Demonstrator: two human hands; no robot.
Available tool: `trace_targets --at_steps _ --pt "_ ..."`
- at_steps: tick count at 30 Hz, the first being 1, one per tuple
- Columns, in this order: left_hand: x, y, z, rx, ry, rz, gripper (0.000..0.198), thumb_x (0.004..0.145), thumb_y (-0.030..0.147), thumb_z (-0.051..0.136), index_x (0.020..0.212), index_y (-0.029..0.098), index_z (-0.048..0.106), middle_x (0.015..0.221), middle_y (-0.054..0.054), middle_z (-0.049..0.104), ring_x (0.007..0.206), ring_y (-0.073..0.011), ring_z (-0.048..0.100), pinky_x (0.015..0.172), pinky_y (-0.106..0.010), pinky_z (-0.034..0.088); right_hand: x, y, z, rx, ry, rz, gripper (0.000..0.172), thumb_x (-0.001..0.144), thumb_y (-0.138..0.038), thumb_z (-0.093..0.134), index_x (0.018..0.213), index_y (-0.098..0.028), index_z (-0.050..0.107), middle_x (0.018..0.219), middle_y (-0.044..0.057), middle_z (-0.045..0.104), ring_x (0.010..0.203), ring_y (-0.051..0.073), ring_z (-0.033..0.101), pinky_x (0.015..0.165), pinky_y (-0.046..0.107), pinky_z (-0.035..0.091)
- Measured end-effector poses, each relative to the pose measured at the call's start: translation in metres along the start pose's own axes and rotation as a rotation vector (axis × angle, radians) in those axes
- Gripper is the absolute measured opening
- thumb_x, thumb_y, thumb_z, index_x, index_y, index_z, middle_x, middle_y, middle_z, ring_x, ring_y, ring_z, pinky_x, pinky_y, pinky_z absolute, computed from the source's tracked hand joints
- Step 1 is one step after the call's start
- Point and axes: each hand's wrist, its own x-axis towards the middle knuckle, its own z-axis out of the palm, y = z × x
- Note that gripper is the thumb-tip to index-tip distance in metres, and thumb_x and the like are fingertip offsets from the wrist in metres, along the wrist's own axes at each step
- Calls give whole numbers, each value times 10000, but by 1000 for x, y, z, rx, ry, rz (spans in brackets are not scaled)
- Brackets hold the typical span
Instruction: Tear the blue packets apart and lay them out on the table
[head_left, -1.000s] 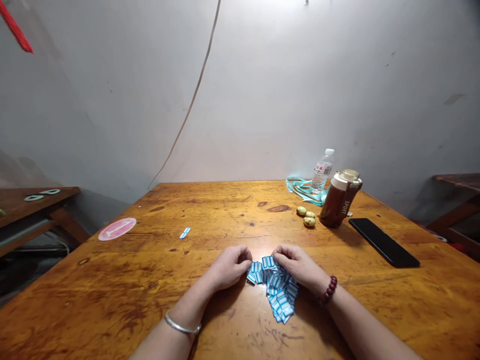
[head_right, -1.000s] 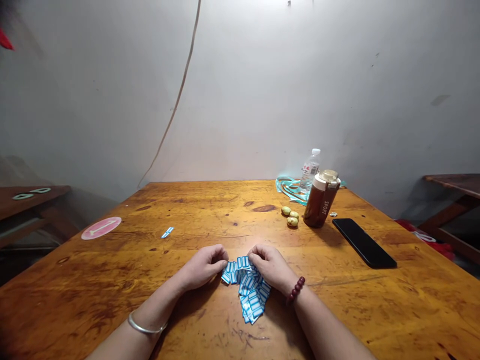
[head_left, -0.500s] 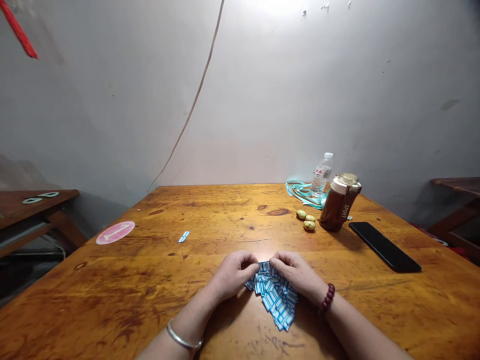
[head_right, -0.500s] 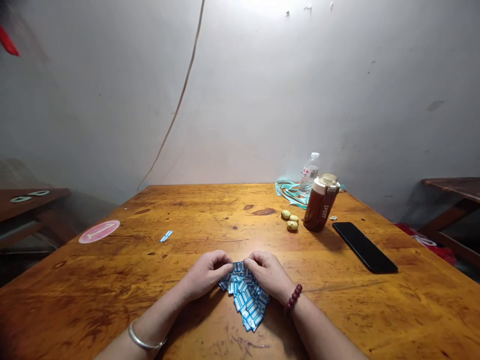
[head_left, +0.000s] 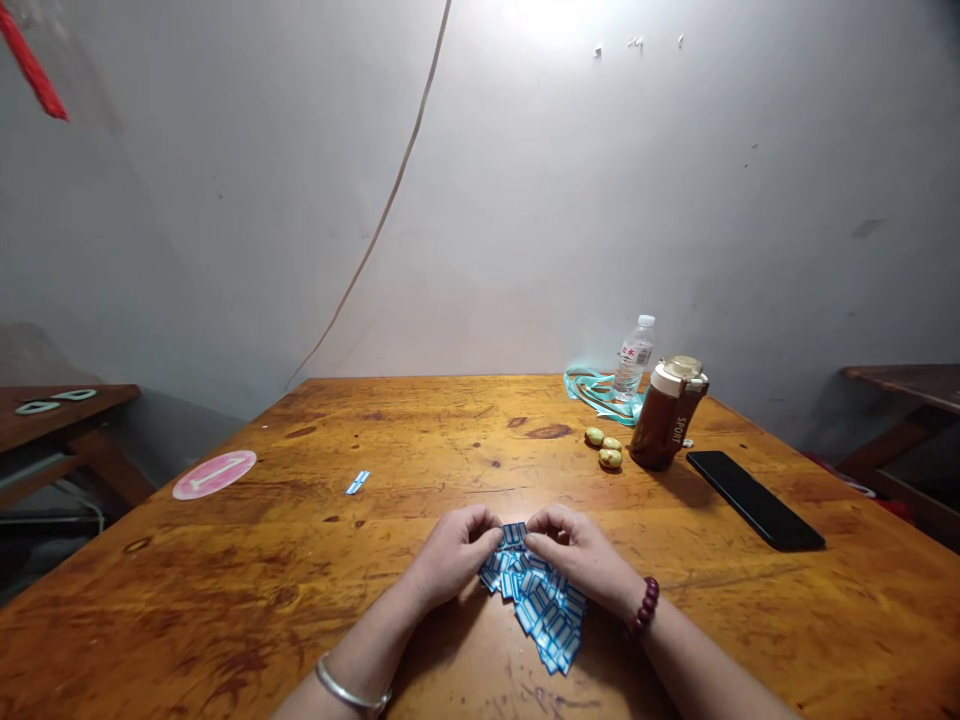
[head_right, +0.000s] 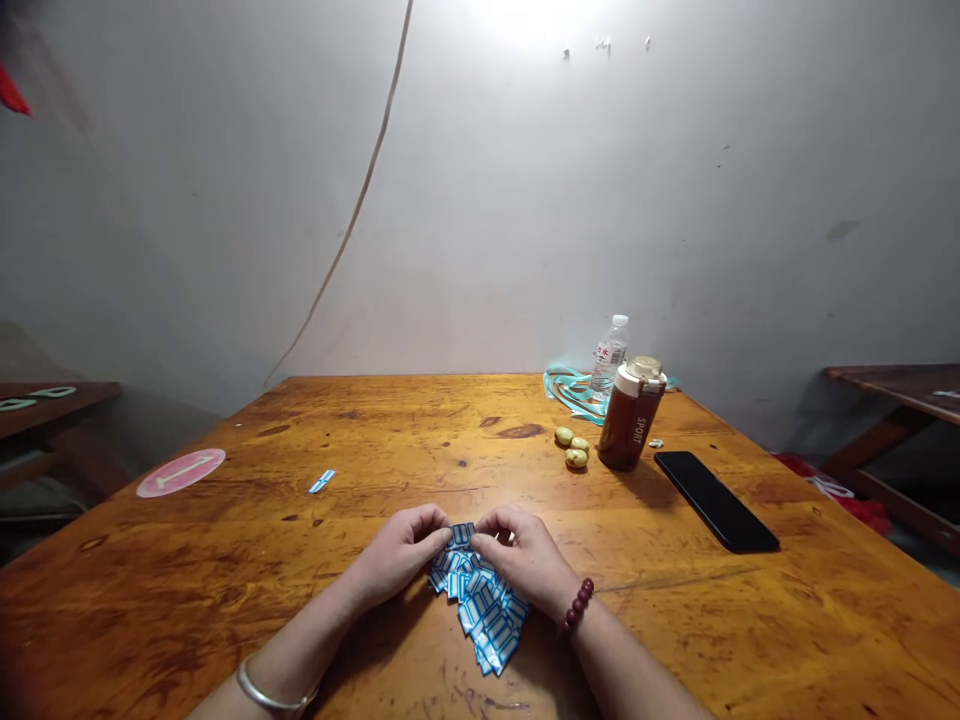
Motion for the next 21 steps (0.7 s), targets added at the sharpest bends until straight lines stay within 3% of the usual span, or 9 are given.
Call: trace_targets --at_steps 3,12,17,21 --pt "1 -2 0 -24 -4 2 166 729 276 456 660 143 527 589 24 505 551 -95 450 518 -195 352 -1 2 3 105 -67 11 156 717 -234 503 788 -135 600 717 15 600 649 121 527 578 213 411" --pt "-1 -3 2 -50 -57 -3 204 733 287 469 776 126 587 679 -15 591 614 -118 510 567 -213 384 0 0 2 139 -62 -8 241 741 -217 444 865 -154 641 808 34 642 749 154 570 685 258 444" --pt "-1 -1 3 -23 -61 -3 201 730 297 471 711 131 582 614 8 557 559 -102 481 522 -199 365 -1 0 4 137 -104 -51 258 760 -210 426 900 -172 640 830 27 641 778 153 566 712 260 438" --pt "-1 -2 3 6 -21 11 184 723 290 477 658 139 561 587 22 530 546 -94 458 515 -193 354 -1 -1 5 83 -36 -27 254 777 -275 432 900 -163 625 788 28 627 728 142 549 659 245 431"
